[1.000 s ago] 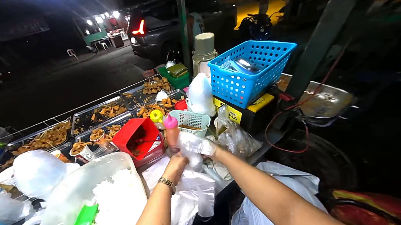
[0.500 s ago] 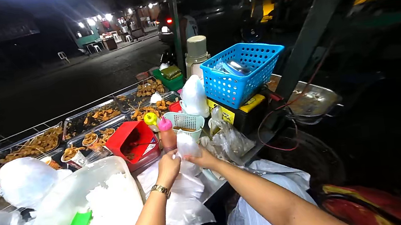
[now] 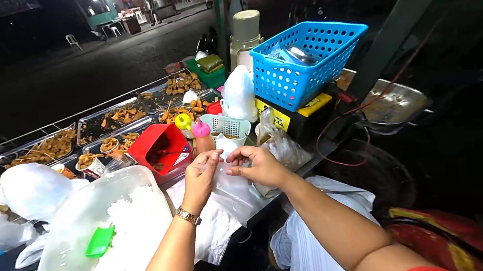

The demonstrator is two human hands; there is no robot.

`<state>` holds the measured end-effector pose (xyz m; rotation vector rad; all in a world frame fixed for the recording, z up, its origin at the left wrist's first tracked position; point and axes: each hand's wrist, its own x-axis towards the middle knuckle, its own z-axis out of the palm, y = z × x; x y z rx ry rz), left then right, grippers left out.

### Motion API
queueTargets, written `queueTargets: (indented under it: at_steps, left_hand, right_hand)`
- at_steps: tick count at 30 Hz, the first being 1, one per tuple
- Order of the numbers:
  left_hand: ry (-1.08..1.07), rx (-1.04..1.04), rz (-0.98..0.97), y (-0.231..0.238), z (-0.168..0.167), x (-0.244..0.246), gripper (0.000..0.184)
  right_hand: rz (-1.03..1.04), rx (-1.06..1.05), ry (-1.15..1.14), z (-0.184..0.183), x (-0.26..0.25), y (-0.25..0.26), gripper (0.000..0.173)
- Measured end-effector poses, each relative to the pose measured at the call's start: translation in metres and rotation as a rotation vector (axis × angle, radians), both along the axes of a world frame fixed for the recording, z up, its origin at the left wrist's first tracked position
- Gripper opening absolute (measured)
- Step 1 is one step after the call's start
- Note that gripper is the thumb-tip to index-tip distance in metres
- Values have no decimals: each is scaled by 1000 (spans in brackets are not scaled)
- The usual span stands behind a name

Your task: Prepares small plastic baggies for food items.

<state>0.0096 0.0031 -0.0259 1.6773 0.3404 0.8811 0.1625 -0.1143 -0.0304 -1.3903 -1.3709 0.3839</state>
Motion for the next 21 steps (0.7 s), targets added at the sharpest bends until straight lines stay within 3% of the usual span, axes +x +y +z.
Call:
queueTargets:
  at_steps: [4, 8, 13, 15, 17, 19, 21]
  left_hand:
    - [27, -55, -44, 2, 1, -1, 35]
    - [118, 0, 9, 1, 1, 2, 3]
    - [68, -174, -127, -12, 6, 3, 17]
    - [42, -312, -248, -19, 15, -2, 8]
    - [29, -438, -310, -25, 22, -5, 10]
    - [-13, -493, -348, -21, 24, -7, 17]
    - [-71, -466, -360, -11, 24, -9, 18]
  right_hand:
    - [15, -61, 93, -2, 3, 0, 18]
    - [-30, -79, -15, -1, 0, -3, 23]
    - [-145, -38, -85, 2, -2, -4, 26]
    - [-170, 8, 84, 4, 1, -3, 20]
    - [-73, 98, 504, 6, 7, -3, 18]
    - [103, 190, 903, 9, 13, -9, 32]
    - [260, 238, 948, 9, 21, -13, 34]
